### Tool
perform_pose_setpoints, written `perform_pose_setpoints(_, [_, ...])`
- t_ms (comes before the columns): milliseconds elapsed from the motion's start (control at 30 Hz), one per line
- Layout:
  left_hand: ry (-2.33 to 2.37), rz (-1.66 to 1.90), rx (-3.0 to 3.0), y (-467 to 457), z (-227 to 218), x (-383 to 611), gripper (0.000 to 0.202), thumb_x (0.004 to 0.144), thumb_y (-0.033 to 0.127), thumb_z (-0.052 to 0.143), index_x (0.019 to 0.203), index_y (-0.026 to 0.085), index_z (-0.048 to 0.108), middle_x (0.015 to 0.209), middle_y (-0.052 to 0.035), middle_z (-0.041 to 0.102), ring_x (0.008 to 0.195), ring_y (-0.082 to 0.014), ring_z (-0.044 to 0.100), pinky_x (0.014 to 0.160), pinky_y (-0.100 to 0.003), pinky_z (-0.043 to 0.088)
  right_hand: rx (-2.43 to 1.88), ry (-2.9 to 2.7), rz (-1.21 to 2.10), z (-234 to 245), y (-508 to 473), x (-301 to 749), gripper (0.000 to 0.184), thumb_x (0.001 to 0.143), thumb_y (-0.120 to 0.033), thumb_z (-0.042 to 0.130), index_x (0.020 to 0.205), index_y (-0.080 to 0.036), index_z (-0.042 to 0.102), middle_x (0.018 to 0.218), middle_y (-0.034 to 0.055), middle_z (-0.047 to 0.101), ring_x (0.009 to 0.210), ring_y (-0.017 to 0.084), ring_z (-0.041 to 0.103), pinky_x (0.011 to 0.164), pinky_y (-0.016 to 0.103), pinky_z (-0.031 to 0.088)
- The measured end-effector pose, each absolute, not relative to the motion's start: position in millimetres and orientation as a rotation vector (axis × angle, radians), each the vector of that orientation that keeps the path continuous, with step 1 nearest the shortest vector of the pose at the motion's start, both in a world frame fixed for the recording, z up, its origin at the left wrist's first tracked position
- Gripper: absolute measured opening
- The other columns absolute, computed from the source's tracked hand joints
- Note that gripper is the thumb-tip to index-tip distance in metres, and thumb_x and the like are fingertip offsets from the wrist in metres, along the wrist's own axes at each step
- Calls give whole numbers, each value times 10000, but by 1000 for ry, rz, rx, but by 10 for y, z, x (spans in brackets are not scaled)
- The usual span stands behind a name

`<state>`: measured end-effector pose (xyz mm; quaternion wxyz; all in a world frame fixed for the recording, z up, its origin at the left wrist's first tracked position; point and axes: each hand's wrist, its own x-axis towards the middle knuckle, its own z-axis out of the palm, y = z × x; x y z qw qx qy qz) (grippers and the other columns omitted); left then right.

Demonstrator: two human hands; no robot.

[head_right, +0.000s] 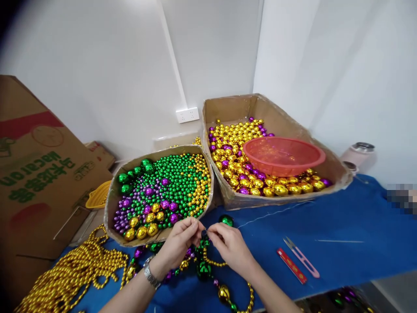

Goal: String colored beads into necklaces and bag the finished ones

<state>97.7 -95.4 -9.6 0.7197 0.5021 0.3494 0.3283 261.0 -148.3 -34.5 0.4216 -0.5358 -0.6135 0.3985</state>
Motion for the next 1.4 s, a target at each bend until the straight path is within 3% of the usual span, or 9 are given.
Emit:
perform_pose_setpoints(133, [783, 746, 1129, -941, -130, 969, 300, 836, 426, 590, 815, 131, 641, 651, -4, 556, 513, -80, 461, 506, -206, 348, -1315, -1434, 1163, -424, -1538, 2575, 300, 919, -476, 448, 922, -199, 565, 738, 8, 622, 597, 137, 616, 522, 234, 492])
perform_pose_setpoints(400, [764, 720, 1128, -953, -121, 959, 291, 844, 406, 583, 789, 123, 623, 651, -4, 557, 501, -72, 460, 500, -198, 343, -1357, -1383, 1089, -451, -1440, 2595, 332, 918, -454, 435, 1093, -195, 547, 746, -1, 575, 567, 114, 530, 517, 229, 435])
perform_pose_setpoints(533, [750, 723, 1116, -956, -108, 955, 283, 850, 393, 577, 790, 121, 628, 644, -6, 553, 503, -73, 458, 503, -200, 344, -1362, -1466, 1022, -379, -1392, 2602, 221, 869, -401, 539, 907, -205, 634, 754, 11, 579, 684, 147, 541, 609, 252, 427])
perform_pose_setpoints(633, [762, 730, 1119, -949, -115, 950, 278, 854, 388, 573, 798, 122, 631, 649, -8, 559, 505, -73, 461, 504, -202, 341, -1362, -1502, 1002, -350, -1413, 2620, 240, 877, -388, 528, 752, -198, 607, 746, 11, 565, 709, 151, 546, 641, 256, 431])
perform_pose_setpoints(800, [770, 754, 1109, -931, -133, 959, 275, 852, 393, 574, 837, 126, 634, 670, -11, 568, 505, -77, 456, 495, -205, 345, -1330, -1507, 1105, -382, -1532, 2581, 234, 931, -392, 424, 927, -199, 556, 722, -14, 585, 561, 111, 575, 511, 212, 451])
perform_pose_setpoints(1000, [758, 742, 1197, -977, -107, 984, 301, 852, 404, 566, 762, 120, 600, 636, 4, 528, 484, -61, 395, 472, -192, 295, -1401, -1521, 909, -493, -1510, 2362, 204, 906, -304, 461, 1083, -217, 514, 786, 8, 641, 708, 162, 608, 652, 270, 456])
perform_pose_setpoints(1100, [743, 722, 1255, -1008, -105, 971, 317, 859, 400, 561, 713, 118, 576, 606, 13, 492, 503, -64, 390, 484, -192, 283, -1425, -1546, 785, -564, -1448, 2308, 175, 881, -265, 454, 992, -217, 581, 895, 54, 641, 843, 210, 589, 767, 327, 420])
perform_pose_setpoints(1200, [758, 710, 1269, -1007, -112, 931, 320, 866, 407, 547, 730, 119, 583, 625, 6, 511, 508, -68, 403, 485, -194, 284, -1414, -1580, 761, -572, -1435, 2356, 211, 902, -282, 429, 818, -217, 611, 793, 46, 604, 755, 197, 561, 709, 308, 397])
perform_pose_setpoints(1400, [859, 714, 1494, -951, -101, 829, 321, 888, 423, 503, 872, 131, 635, 696, -15, 574, 559, -93, 472, 531, -210, 355, -1342, -1601, 858, -388, -1509, 2612, 232, 889, -345, 537, 715, -228, 636, 696, 7, 578, 688, 165, 521, 637, 267, 342])
